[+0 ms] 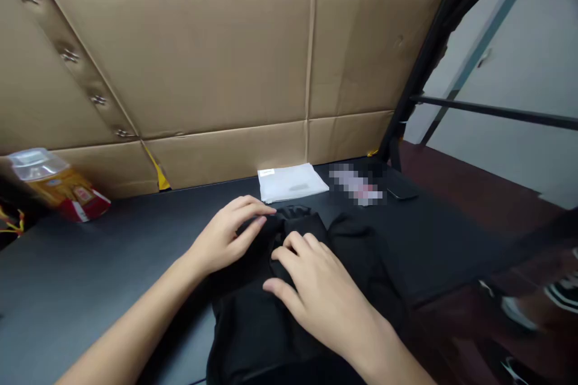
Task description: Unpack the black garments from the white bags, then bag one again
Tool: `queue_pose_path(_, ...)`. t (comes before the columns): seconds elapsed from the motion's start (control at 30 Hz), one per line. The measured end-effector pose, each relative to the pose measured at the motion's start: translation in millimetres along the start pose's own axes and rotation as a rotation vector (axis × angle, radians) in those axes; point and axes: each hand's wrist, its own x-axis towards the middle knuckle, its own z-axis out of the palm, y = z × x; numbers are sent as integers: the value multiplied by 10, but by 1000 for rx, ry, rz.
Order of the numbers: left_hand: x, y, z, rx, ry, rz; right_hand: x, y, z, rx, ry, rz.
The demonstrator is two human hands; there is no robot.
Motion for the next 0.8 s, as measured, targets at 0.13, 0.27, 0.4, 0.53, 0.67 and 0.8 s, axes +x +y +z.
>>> queue_pose_path(0.13, -42, 71, 68, 54, -160, 105, -143, 211, -381, 296, 46, 52)
queue_pose_path(0.27, -57, 75, 104, 59, -259, 99, 127, 643, -732, 147, 141, 69)
queue_pose_path(0.4, -53, 58, 96, -1, -220, 74, 763, 1248, -597, -279, -1, -128)
queue_pose_path(0.53, -36, 28, 49, 44, -107, 34, 1121, 1641, -317, -351, -36, -190)
queue_pose_path(0.67, -30, -52, -8, 261, 22, 24, 1089, 1629, -233, -355, 62, -203)
queue_pose_path(0.8, -34, -67, -7, 460, 94, 43, 1027, 1539, -254, -316, 133, -253)
